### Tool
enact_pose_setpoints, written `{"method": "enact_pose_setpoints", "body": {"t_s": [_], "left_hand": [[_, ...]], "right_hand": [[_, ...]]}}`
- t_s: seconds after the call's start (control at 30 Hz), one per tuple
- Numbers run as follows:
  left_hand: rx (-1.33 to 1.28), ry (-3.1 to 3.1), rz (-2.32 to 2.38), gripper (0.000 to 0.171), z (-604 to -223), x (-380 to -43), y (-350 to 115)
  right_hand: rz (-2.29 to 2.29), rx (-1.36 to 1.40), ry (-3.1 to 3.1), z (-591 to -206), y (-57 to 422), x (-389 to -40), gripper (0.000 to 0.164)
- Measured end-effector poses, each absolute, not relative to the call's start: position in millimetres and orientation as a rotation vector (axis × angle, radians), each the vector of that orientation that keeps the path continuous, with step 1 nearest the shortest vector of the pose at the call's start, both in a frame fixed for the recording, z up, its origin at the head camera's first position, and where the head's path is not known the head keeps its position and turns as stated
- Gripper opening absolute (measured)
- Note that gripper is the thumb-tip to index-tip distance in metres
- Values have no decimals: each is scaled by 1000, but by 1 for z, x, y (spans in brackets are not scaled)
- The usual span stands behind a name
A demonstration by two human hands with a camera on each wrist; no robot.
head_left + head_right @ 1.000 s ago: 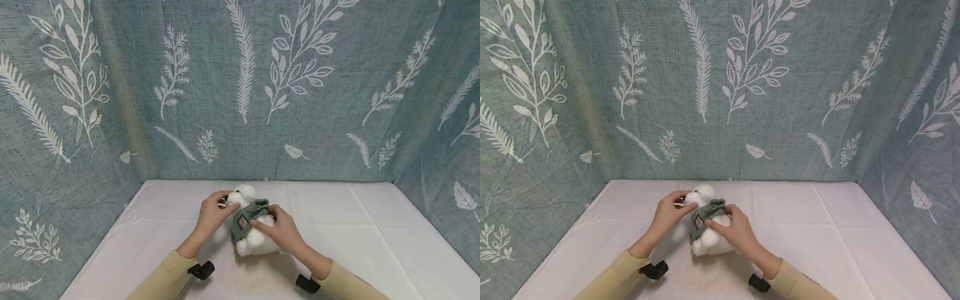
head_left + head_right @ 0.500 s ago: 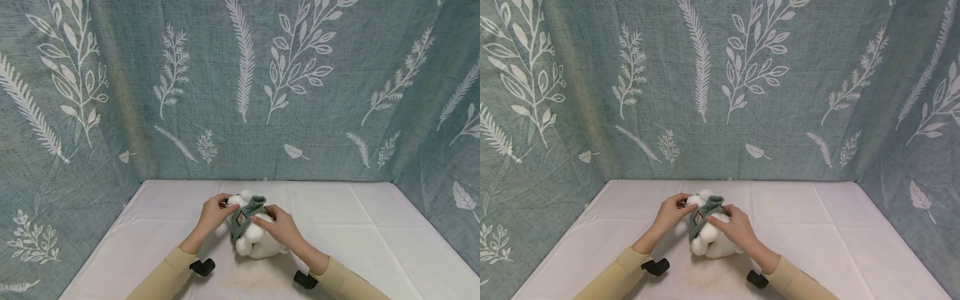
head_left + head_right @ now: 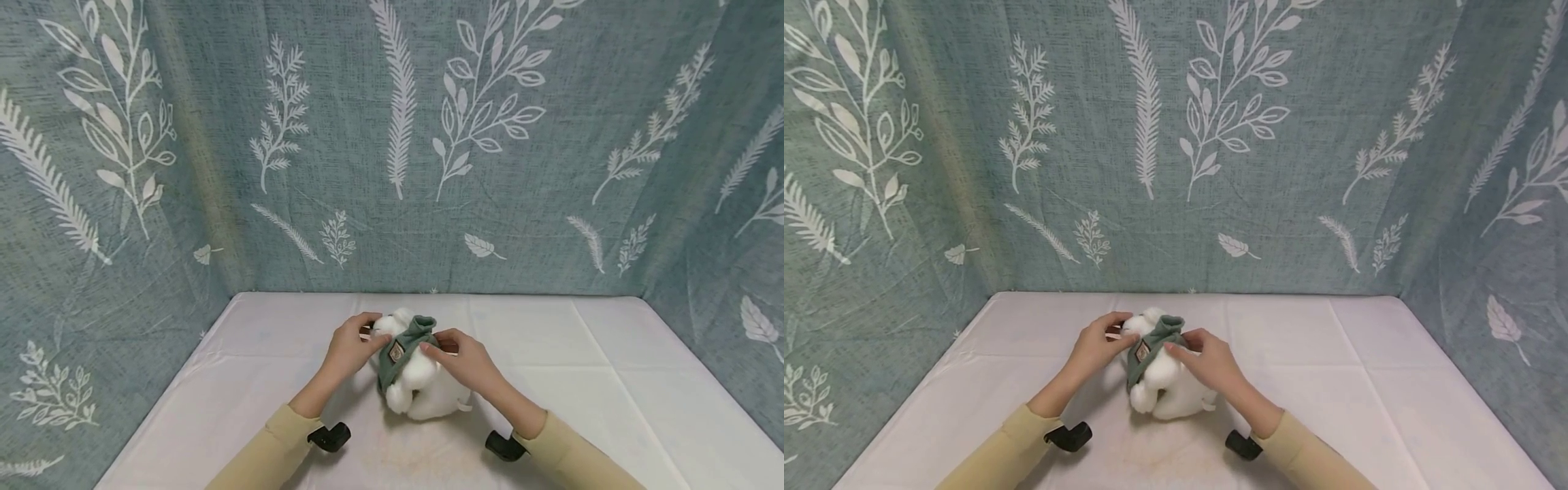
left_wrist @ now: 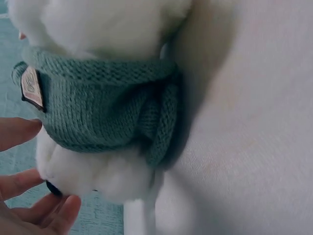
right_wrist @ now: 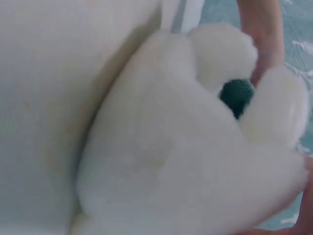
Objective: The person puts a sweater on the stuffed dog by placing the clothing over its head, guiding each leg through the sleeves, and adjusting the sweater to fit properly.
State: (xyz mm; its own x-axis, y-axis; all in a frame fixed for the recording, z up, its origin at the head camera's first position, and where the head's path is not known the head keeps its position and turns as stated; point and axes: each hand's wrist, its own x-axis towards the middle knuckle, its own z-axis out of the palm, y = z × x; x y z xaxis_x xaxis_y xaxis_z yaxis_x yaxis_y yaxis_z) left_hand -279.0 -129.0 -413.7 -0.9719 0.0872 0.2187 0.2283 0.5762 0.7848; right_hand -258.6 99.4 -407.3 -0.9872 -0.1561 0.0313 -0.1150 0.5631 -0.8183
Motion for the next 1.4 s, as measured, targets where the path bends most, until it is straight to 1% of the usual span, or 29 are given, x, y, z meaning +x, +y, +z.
{"method": "enact_pose_setpoints", "body": {"t_s": [0.2, 0.33, 0.43, 0.5, 0.63, 0.73, 0.87, 1.1, 1.23, 1.3, 1.4], "left_hand": [[-318, -2533, -1342, 41, -406, -263, -126], [-379, -2501, -1446, 35, -399, -248, -122], [-430, -2519, -1531, 34, -397, -240, -119], [-453, -2544, -1569, 35, -398, -237, -116], [-536, -2598, -1557, 43, -404, -233, -110], [-585, -2623, -1508, 49, -408, -232, -107], [-598, -2618, -1468, 51, -411, -232, -105], [-607, -2592, -1439, 49, -410, -237, -104], [-599, -2597, -1401, 48, -409, -237, -104], [-592, -2589, -1406, 45, -408, -236, -103], [-557, -2562, -1417, 35, -408, -236, -103]], "right_hand": [[-1615, -310, 2743, -398, 110, -249, 42], [-1683, -391, 2703, -389, 117, -243, 32], [-1661, -435, 2662, -387, 118, -241, 29], [-1630, -471, 2632, -389, 118, -241, 29], [-1591, -533, 2572, -399, 115, -242, 33], [-1602, -533, 2552, -404, 113, -242, 33], [-1607, -523, 2597, -406, 111, -243, 31], [-1584, -485, 2659, -406, 107, -243, 28], [-1658, -464, 2652, -402, 108, -240, 29], [-1708, -458, 2636, -397, 111, -237, 31], [-1768, -446, 2547, -388, 115, -232, 33]]}}
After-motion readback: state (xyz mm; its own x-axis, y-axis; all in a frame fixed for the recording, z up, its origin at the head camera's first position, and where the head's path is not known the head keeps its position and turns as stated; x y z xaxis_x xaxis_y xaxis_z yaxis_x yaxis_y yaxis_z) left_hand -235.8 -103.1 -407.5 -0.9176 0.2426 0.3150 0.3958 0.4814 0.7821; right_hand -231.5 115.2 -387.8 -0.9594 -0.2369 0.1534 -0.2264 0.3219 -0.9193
